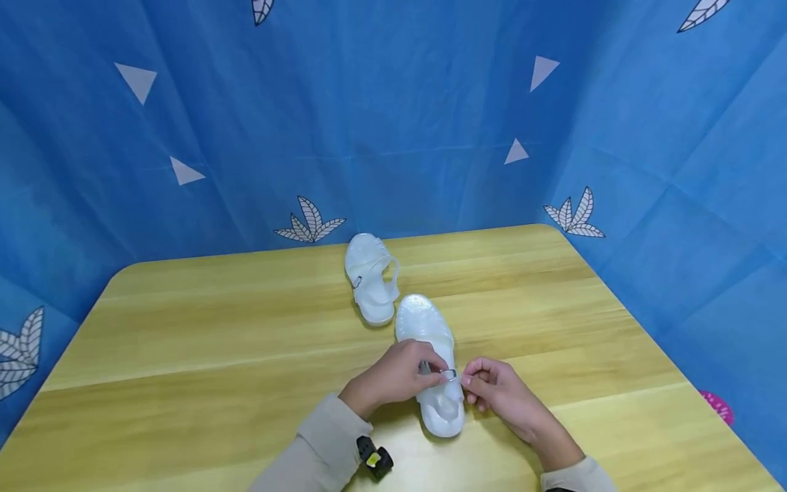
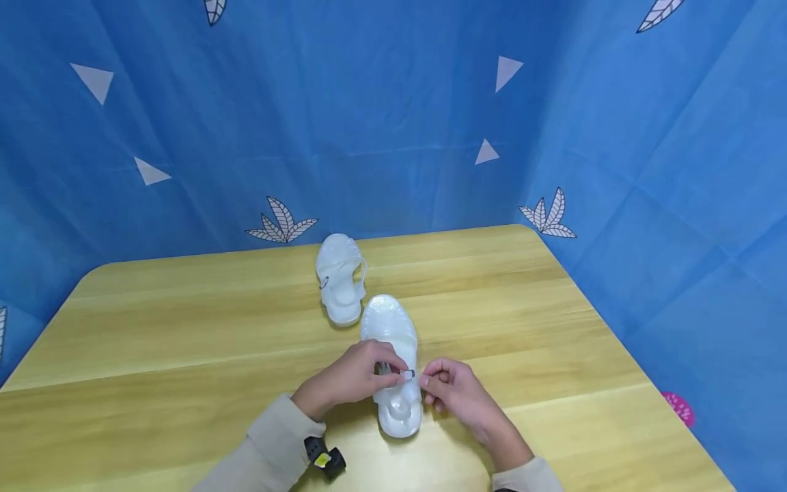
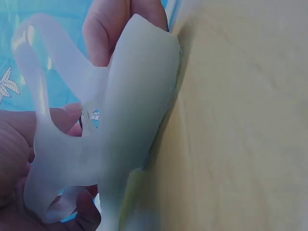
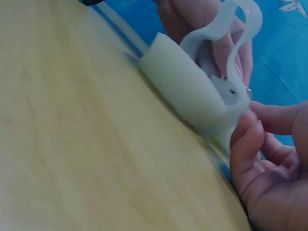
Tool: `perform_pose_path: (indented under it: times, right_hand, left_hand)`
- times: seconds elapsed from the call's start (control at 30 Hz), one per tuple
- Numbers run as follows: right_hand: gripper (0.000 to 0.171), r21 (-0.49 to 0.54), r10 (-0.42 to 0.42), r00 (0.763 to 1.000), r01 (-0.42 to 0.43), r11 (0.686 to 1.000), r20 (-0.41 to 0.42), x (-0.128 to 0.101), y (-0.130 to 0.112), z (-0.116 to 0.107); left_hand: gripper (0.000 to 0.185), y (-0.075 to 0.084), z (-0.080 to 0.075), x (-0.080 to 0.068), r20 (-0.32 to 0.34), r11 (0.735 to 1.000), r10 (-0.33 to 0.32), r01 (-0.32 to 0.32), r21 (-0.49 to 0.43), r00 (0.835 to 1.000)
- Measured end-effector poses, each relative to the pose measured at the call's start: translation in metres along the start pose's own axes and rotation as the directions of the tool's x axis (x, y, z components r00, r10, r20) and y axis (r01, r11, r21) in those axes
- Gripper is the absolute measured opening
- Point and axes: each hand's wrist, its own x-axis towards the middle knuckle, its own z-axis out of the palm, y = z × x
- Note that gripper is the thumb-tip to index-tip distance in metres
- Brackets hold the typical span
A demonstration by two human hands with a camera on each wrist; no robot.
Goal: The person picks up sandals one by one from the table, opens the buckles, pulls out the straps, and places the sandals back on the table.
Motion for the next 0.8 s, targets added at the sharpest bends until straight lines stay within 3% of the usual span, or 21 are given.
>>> perform_pose_path:
  times: [0.23,0.8]
  right_hand:
    - [0.016,0.120,-0.044,0.999,0.044,0.992,-0.006,0.0000,-0.0011,0.0050]
    - [0.005,0.201,-0.064,0.998,0.063,0.978,-0.004,0.0045,-0.0001,0.0086]
  left_hand:
    - [0.013,0.0002,0.0028,0.0008,-0.005,0.999,0.003,-0.003,-0.050,1.000]
    - [0.011,-0.0005,0.0041,-0.0028,-0.023,0.994,0.042,-0.044,-0.104,0.999]
